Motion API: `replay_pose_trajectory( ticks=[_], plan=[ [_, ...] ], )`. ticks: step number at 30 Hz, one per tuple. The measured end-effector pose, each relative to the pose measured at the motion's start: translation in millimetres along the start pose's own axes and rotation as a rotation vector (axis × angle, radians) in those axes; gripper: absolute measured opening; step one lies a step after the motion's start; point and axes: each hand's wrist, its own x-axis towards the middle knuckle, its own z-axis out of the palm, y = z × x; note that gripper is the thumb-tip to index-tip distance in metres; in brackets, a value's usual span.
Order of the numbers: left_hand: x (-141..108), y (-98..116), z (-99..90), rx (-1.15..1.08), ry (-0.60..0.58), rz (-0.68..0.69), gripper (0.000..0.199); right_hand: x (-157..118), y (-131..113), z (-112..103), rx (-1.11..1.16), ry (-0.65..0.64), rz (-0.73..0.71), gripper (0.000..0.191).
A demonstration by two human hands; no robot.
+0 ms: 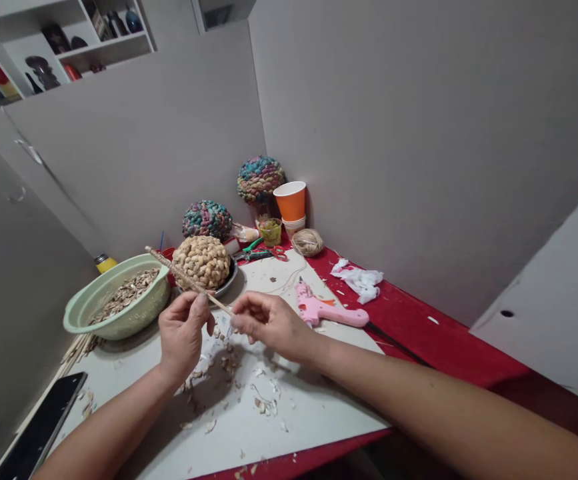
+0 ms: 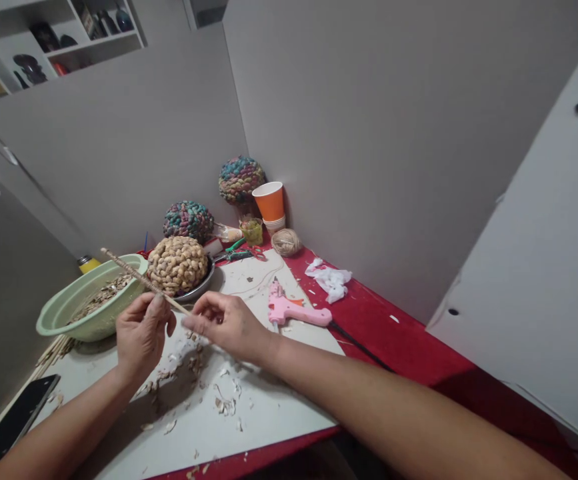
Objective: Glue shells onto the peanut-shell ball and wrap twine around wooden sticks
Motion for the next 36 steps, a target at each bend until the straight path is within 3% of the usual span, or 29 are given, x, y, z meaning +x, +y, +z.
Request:
replay_pose_trajectory(
  ticks=[3,7,15,22,26,32,36],
  plan=[
    [0.0,-0.5,0.3,0.007,-0.008,-0.007,0.019,-4.5,0.8,3.8,-0.222,0.090,-0.121,0.030],
    [-0.4,-1.2,-0.9,0.004,-0.017,-0.008,0.018,-5.3,-0.3,4.4,-0.227,0.108,-0.193,0.028],
    [-2.2,-1.6,-2.9,0.020,-0.019,0.018,0.020,-5.5,-5.2,4.4,-0.143,-0.018,-0.185,0.036],
    [-3.4,-2.6,-1.4,0.053,-0.008,0.023,0.024,-3.0,1.8,5.9,-0.127,0.103,-0.174,0.031],
    [-5.2,-3.5,-2.5,0.035,-0.017,0.026,0.021,-4.7,-1.0,6.5,-0.122,0.081,-0.197,0.038],
    [-5.2,-2.0,-5.2,0.022,-0.025,0.025,0.018,-5.2,-3.3,5.2,-0.038,-0.060,-0.131,0.046],
    [-3.8,-0.9,-3.9,0.028,-0.021,0.020,0.021,-3.7,-3.5,4.9,-0.032,0.026,-0.119,0.036]
  ],
)
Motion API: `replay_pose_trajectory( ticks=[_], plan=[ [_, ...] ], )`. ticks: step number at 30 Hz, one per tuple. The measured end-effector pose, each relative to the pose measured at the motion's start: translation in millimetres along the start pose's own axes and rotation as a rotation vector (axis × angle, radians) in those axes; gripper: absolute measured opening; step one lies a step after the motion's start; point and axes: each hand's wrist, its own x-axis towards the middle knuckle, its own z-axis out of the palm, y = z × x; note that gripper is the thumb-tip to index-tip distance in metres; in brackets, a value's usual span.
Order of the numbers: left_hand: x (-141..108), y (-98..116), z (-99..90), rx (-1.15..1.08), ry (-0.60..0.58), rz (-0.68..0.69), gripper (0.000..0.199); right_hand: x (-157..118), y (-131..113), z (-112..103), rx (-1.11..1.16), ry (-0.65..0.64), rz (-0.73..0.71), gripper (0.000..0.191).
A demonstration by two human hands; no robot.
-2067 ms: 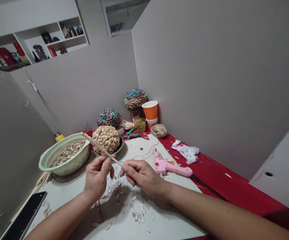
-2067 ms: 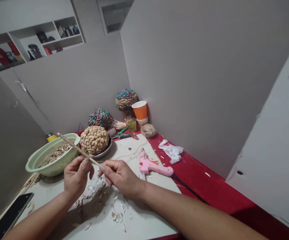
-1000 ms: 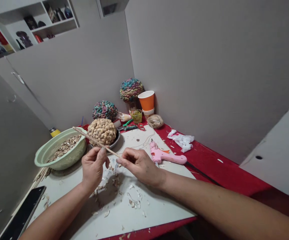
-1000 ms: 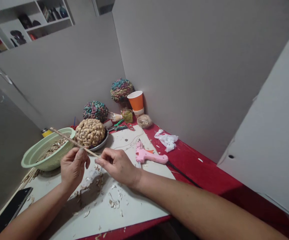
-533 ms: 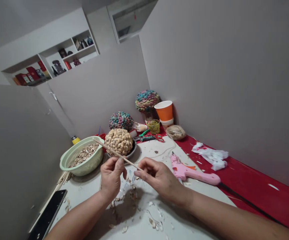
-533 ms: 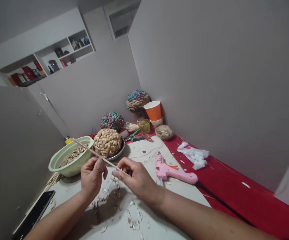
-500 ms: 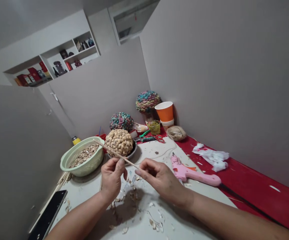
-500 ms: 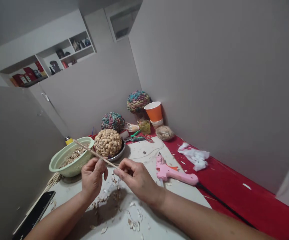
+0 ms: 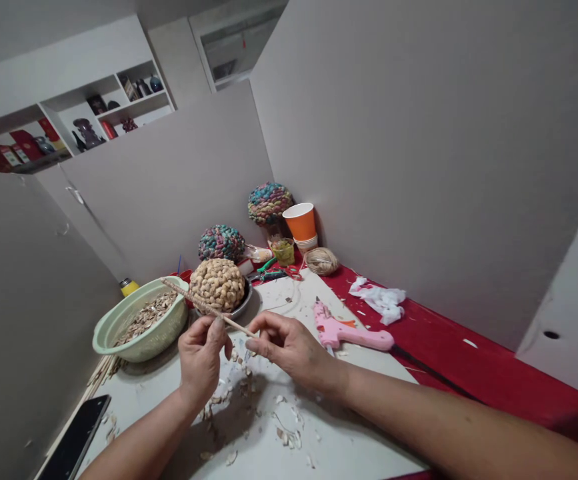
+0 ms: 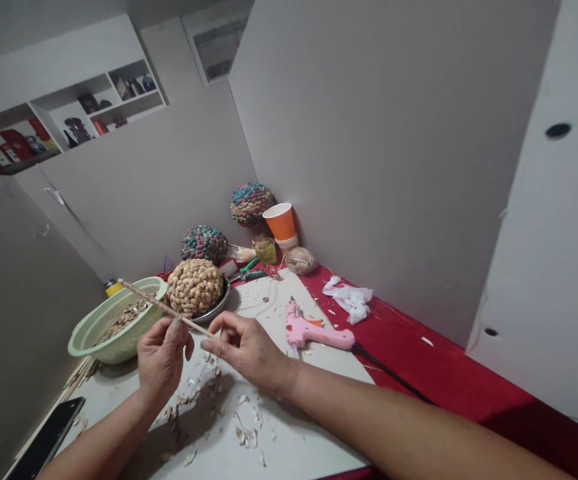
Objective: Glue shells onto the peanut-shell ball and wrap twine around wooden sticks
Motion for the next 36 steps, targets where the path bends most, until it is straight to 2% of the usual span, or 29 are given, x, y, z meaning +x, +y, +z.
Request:
replay_pose_trajectory(
  ticks=[2,5,12,16,20,29,33,36],
  plan=[
    [0.6,-0.5,0.9,0.003,0.002,-0.006,0.023,0.6,-0.3,0.0,-0.039,0.055,-0.032,0.035],
    [0.8,-1.9,1.4,0.010,0.005,-0.015,0.023,0.7,-0.4,0.1,-0.072,0.060,-0.082,0.038],
    [0.6,-1.5,-0.5,0.023,0.005,-0.008,0.024,0.1,2.4,-0.7,0.027,-0.094,0.015,0.043],
    [1.1,-2.3,-1.0,0.035,0.005,-0.003,0.022,0.8,3.0,-0.8,0.000,-0.012,0.004,0.032],
    [0.3,-4.0,-1.1,0.042,0.001,-0.001,0.021,1.4,2.1,-0.2,-0.057,0.034,-0.053,0.037],
    [0.8,-5.4,-2.8,0.041,-0.010,0.014,0.022,1.0,2.3,-1.4,0.045,-0.136,0.024,0.042],
    [1.1,-6.3,-2.3,0.041,-0.013,0.009,0.024,1.4,3.1,-1.3,0.008,-0.054,-0.008,0.035],
    [0.3,-7.1,-1.8,0.040,-0.016,-0.001,0.022,1.6,3.0,-1.2,-0.011,-0.021,-0.031,0.040]
  ],
)
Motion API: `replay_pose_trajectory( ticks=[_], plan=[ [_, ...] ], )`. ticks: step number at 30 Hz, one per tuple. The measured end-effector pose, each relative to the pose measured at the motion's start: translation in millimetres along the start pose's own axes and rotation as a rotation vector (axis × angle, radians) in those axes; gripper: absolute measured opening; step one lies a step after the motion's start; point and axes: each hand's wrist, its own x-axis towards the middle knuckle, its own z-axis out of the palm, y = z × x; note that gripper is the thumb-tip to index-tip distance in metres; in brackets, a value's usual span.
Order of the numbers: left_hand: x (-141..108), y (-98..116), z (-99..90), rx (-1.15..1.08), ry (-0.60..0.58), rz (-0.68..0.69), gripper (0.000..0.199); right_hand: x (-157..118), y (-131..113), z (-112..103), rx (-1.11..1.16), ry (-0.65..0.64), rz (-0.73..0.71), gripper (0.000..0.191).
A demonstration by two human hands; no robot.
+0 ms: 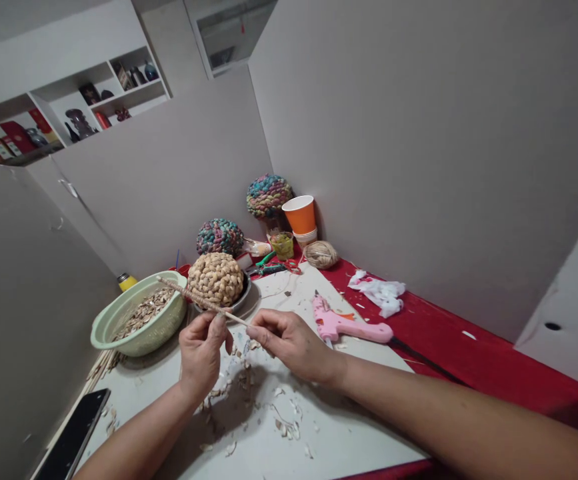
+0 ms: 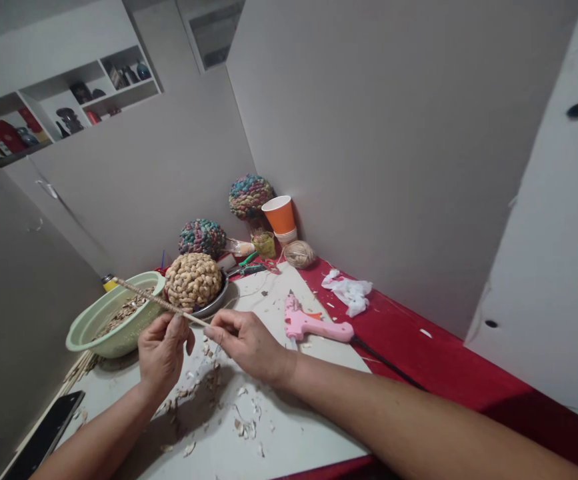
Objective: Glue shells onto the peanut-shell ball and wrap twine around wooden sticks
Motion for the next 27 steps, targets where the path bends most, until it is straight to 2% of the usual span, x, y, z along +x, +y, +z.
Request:
replay_pose_trajectory(
  ticks=[6,8,14,18,23,25,27],
  plan=[
    [-0.8,0.8,-0.4,-0.017,-0.017,0.005,0.019,-0.4,0.2,-0.2,0.083,-0.123,0.070,0.047],
    [-0.4,1.2,-0.6,-0.022,-0.019,0.009,0.018,-0.1,1.3,-0.1,0.064,-0.115,0.061,0.043],
    [1.0,-0.5,-0.7,-0.039,-0.021,0.013,0.018,0.9,3.2,0.1,-0.053,0.024,-0.017,0.036],
    [0.2,-2.0,-0.9,-0.047,-0.012,0.021,0.018,0.6,0.9,0.0,-0.015,-0.030,0.003,0.040],
    [-0.1,-0.9,-1.1,-0.044,-0.010,0.031,0.017,0.5,1.6,0.3,0.129,-0.183,0.099,0.046],
    [0.2,-0.2,-1.1,-0.039,-0.011,0.033,0.016,0.8,2.8,0.1,0.154,-0.177,0.126,0.044],
    [0.3,-0.1,-1.2,-0.033,-0.011,0.033,0.016,1.2,3.4,-0.3,0.138,-0.111,0.124,0.038]
  ],
)
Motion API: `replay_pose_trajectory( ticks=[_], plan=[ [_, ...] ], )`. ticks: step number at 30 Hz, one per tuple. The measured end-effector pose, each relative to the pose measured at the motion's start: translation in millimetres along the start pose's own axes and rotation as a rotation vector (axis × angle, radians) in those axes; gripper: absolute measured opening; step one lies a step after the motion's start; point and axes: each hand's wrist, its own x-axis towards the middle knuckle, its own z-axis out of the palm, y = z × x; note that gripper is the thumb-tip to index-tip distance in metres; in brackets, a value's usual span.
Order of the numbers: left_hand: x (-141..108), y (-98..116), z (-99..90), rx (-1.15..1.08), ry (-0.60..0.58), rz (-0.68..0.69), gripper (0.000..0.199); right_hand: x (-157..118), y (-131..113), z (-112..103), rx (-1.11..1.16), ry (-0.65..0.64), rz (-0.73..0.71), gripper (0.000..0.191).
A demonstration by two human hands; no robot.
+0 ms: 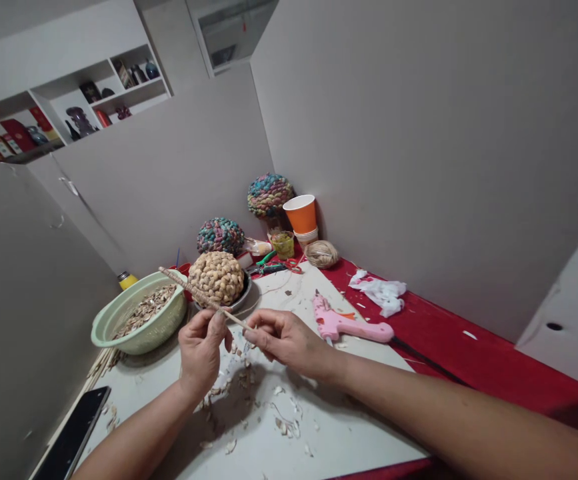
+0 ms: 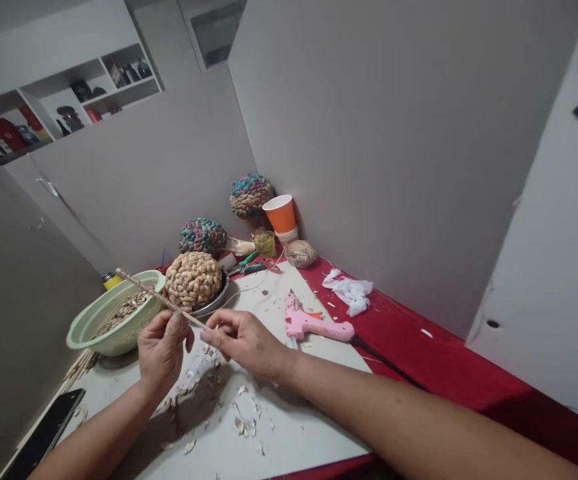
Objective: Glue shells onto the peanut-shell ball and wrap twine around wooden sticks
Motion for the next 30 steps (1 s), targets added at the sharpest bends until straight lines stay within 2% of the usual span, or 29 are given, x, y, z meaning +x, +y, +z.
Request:
replay_pose_trajectory(
  ticks=[4,12,16,19,27,30],
  plan=[
    [-0.3,-1.2,0.1,0.010,-0.004,-0.006,0.015,0.4,-1.6,-0.3,-0.054,0.098,-0.064,0.038],
    [0.5,-2.4,-0.5,0.019,0.006,-0.016,0.020,-0.1,-2.6,0.1,0.034,-0.029,-0.008,0.047],
    [0.2,-3.0,0.5,0.028,0.021,-0.019,0.021,0.3,-3.6,-0.2,0.024,0.068,-0.016,0.040],
    [-0.4,-2.8,2.0,0.032,0.019,-0.025,0.021,0.3,-5.6,-0.1,-0.014,0.112,-0.041,0.042],
    [-1.7,-0.1,2.6,0.033,0.007,-0.032,0.021,-1.0,-4.0,-0.7,0.016,0.010,-0.024,0.045],
    [-2.0,-0.2,2.2,0.034,0.006,-0.038,0.022,-0.9,-3.1,-1.3,0.025,0.015,-0.009,0.040]
  ],
)
